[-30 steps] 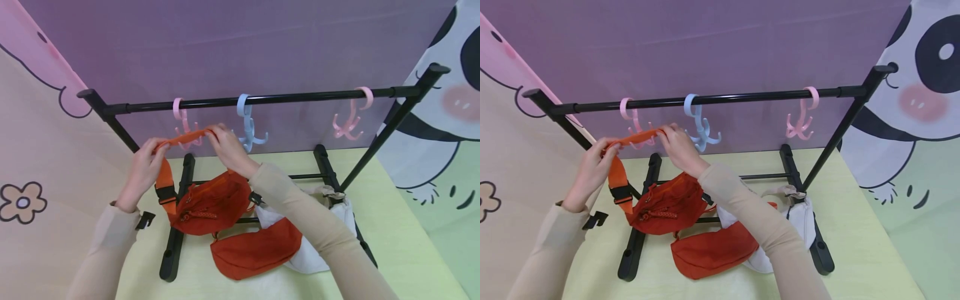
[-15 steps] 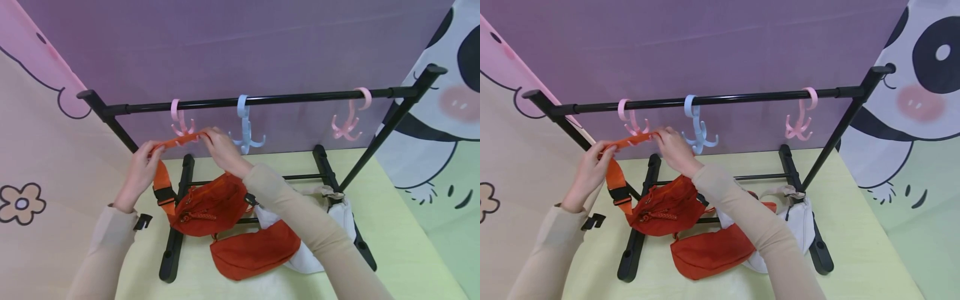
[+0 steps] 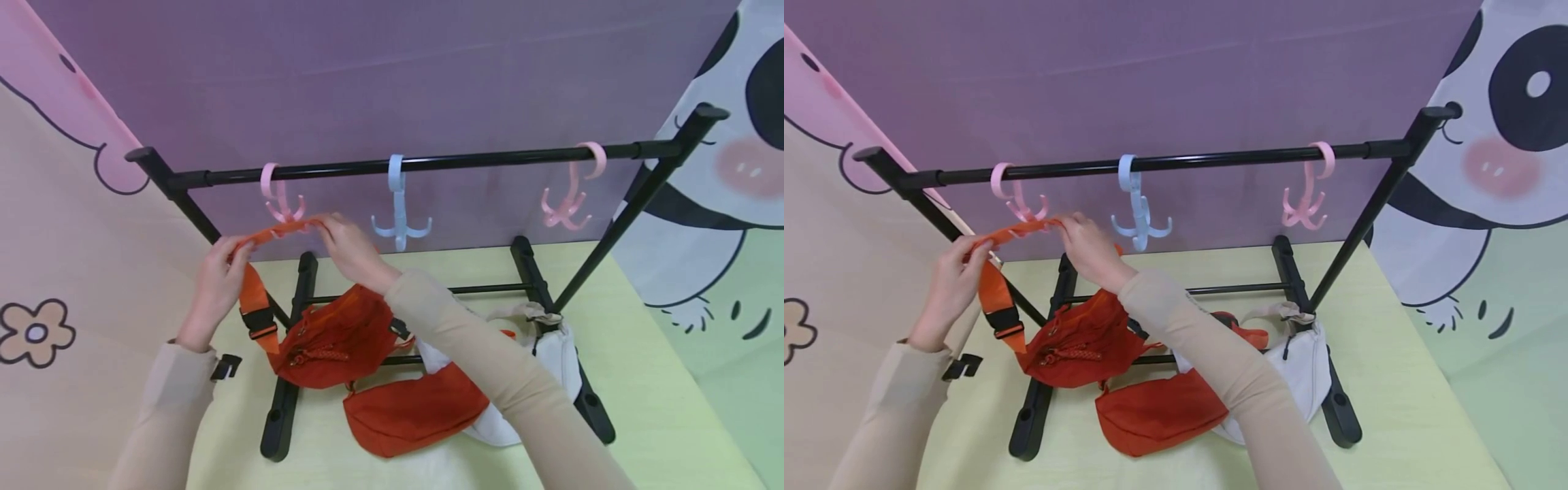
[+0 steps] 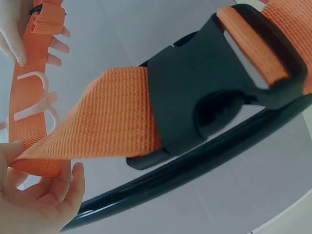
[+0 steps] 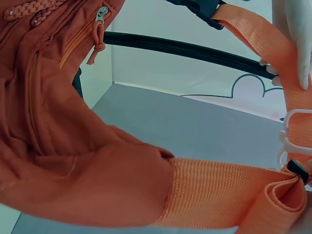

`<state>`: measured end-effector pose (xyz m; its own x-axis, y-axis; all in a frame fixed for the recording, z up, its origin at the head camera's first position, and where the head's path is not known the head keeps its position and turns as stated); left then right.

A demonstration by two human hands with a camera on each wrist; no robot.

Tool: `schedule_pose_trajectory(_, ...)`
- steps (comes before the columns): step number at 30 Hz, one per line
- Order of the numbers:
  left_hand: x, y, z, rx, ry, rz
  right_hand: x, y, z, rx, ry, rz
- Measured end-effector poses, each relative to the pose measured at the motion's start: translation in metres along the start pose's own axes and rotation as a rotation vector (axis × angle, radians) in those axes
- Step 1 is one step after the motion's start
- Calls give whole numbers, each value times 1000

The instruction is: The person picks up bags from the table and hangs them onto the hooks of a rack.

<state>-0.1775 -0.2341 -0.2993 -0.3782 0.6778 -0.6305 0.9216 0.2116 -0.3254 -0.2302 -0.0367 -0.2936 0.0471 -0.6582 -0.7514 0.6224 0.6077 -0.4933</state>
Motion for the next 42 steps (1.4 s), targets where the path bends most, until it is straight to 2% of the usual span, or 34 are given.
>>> schedule_pose_trajectory(5,-1,-1,6,-19,18,-29,5,3,-3,-47,128,73)
schedule_pose_trajectory(8,-1,-1,10,-30,22,-45,8,5,-5,-51,158,102)
schedule_pose_trajectory(15,-1,-6,10,-54,12,-56,9,0,-9,-30,55,125)
schedule_pose_trajectory(18,-1,-7,8,-60,6,-68,9,-3,-11,-15,56,131)
schedule_pose_trajectory(21,-1,-7,6,-53,-6,-86,9,-6,-13,14,81,141)
schedule_pose_trajectory(26,2,-6,6,-27,-26,-118,11,-6,-17,71,31,146)
schedule_pose_trajectory(42,12,2,5,-12,52,-20,14,5,-22,71,-27,135)
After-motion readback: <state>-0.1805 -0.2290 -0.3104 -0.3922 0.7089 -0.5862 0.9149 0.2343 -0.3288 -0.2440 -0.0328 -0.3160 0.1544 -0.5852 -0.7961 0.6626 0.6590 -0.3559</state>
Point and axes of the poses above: each hand's wrist, its own y-axis away from the middle knuckle, its own x-axis out of the palm, z = x × y, the point moved 1 cm from there along -y, towards the middle knuckle, and after that the axes turned 15 degrees about -x, right-handed, at the moved point
